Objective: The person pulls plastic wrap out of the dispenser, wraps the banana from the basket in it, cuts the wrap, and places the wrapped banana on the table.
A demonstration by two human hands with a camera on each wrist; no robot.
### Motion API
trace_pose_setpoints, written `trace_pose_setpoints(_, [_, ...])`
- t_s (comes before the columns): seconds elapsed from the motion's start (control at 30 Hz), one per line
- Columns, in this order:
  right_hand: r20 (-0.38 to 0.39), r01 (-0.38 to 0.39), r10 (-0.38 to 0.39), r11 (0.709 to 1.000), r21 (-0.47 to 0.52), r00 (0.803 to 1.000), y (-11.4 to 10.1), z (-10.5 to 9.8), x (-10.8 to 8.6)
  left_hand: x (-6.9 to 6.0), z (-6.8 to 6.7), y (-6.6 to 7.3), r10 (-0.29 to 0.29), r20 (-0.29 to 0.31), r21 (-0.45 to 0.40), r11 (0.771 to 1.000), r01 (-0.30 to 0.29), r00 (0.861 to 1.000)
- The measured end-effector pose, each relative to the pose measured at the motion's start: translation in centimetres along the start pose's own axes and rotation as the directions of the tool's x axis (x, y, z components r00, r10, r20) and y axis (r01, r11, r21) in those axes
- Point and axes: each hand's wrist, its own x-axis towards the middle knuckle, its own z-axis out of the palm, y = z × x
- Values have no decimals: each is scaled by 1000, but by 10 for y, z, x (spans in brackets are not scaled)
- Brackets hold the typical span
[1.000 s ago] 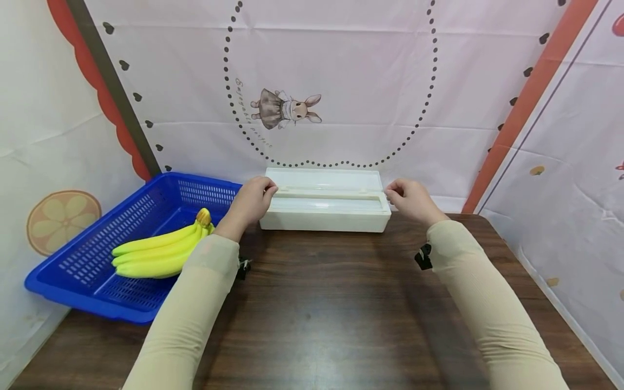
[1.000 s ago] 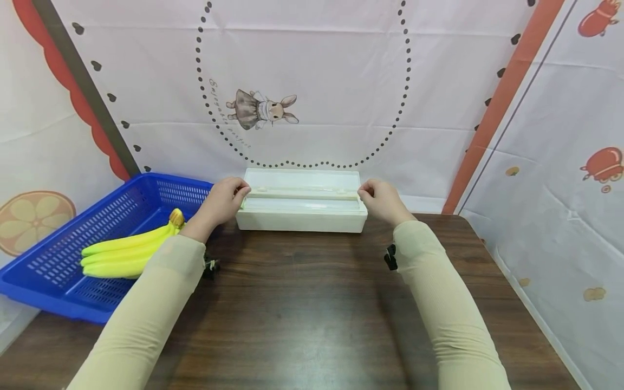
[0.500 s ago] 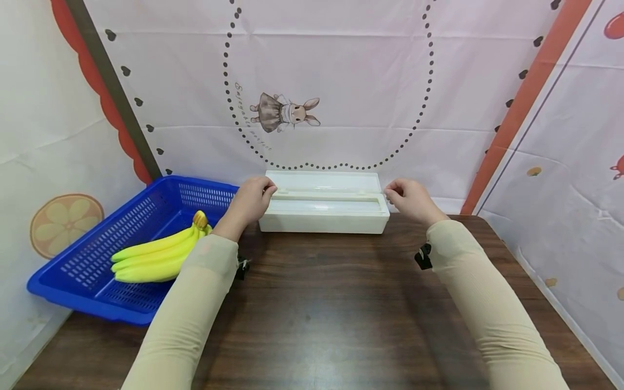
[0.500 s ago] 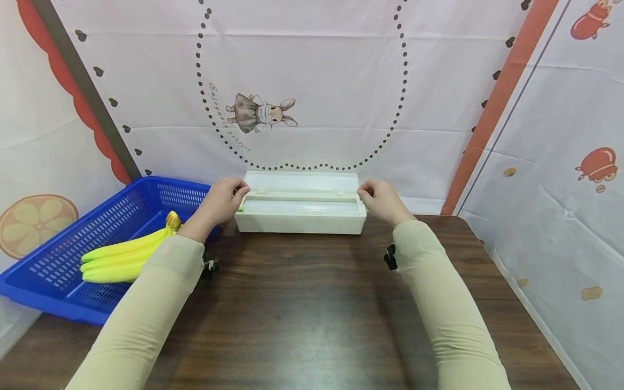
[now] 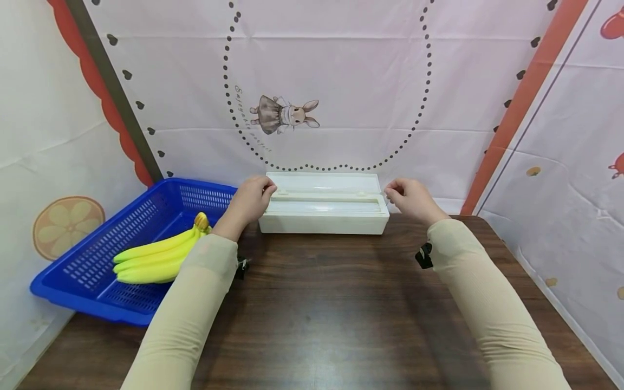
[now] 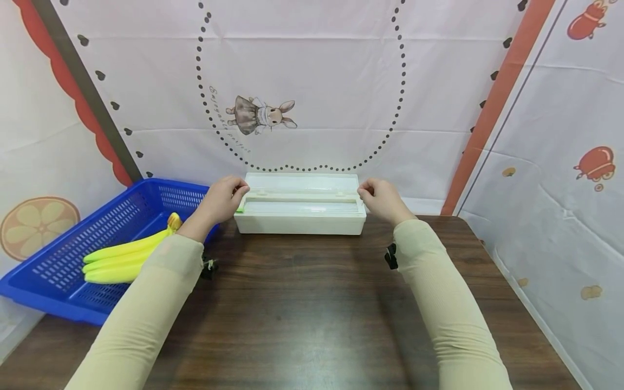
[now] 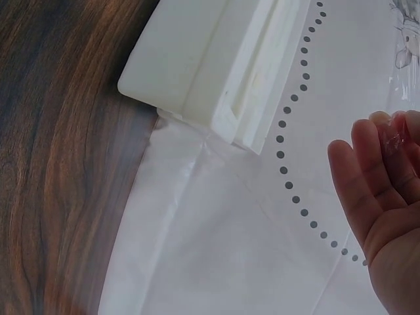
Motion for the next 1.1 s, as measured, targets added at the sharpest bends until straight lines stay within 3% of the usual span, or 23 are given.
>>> trace_pose_setpoints(1.1, [-16,15,-15,1000,-4,1000,-4,-6,-2,0,-5,5,16,-22,21,1000,-16,1000])
